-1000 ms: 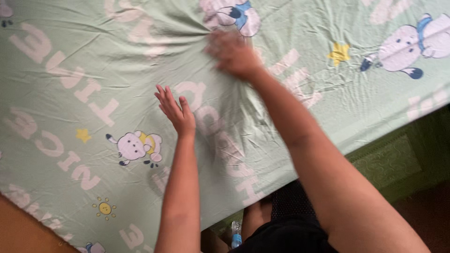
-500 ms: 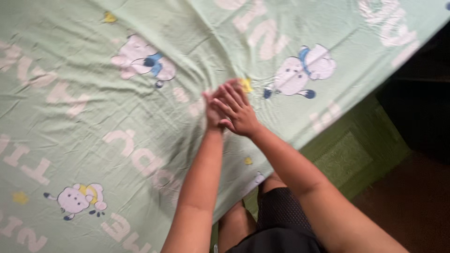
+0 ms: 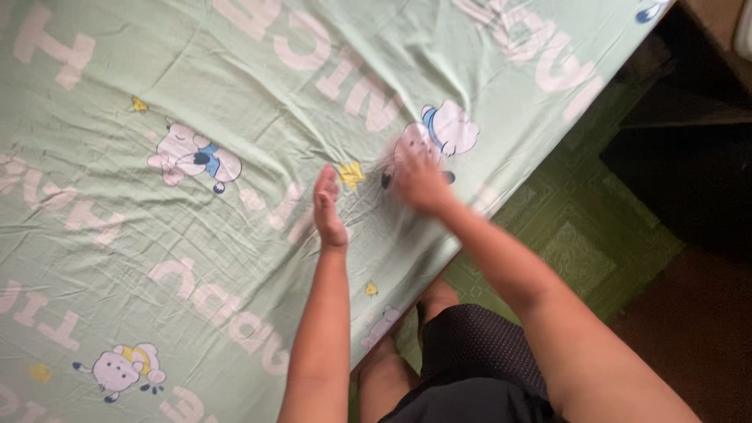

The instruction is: The person smooths a patterned pillowcase and places a pillow on the bed. They then smooth a green bedsheet with cartoon characters, tucking the edges under the mattress. Finally, they place a blue plaid blanket and a green net on the bed.

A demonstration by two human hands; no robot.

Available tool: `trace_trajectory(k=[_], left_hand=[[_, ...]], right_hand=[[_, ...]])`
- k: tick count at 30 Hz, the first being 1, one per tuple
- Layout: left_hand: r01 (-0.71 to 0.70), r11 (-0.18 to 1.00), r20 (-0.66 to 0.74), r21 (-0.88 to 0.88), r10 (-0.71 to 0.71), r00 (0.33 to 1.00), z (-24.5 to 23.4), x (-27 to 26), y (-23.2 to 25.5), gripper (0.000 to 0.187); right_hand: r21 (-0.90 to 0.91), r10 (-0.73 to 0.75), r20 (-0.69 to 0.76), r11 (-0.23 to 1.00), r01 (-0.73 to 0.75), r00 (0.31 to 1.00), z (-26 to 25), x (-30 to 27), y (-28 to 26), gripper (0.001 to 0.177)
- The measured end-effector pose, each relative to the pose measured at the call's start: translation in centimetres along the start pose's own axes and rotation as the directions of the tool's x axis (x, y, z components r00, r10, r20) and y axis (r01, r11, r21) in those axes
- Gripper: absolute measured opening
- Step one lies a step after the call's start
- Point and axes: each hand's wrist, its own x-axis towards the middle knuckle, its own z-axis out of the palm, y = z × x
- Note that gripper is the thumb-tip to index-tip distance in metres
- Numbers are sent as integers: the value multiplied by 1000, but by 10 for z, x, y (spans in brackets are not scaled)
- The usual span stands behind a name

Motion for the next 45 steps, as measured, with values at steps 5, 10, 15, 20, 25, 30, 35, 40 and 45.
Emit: trace_trajectory(k=[5, 10, 15, 20, 25, 30, 35, 40, 45], left_hand=[[33, 998, 66, 49, -36, 997, 22, -28, 0, 71], [50, 777, 91, 627, -137, 986, -15, -66, -5, 59], [132, 824, 54, 551, -193, 980, -24, -117, -36, 55], [212, 929, 27, 303, -231, 973, -6, -133, -39, 60], [142, 973, 8, 180, -146, 989, 5, -88, -25, 60], [-3, 901, -2, 433, 4, 1000, 54, -9, -39, 51], [-55, 697, -60, 715, 140, 988, 140, 85, -63, 41], [-53, 714, -141, 698, 210, 967, 209, 167, -56, 38], [45, 839, -325, 542, 160, 932, 230, 236, -41, 55]], right_hand=[[369, -465, 28, 827, 424, 885, 17, -52, -3, 64], [176, 541, 254, 789, -588, 802, -4, -94, 119, 66], [118, 595, -40, 801, -587, 803, 8, -103, 86, 75], [341, -169, -2, 926, 160, 986, 57, -96, -76, 70], [201, -573, 252, 819, 537, 780, 59, -65, -101, 59], [275, -579, -97, 766, 581, 809, 19, 31, 68, 65], [212, 535, 39, 821, -530, 844, -53, 117, 300, 65], [327, 774, -193, 630, -704, 603, -83, 168, 369, 78], [424, -569, 85, 763, 487, 818, -35, 204, 242, 71]])
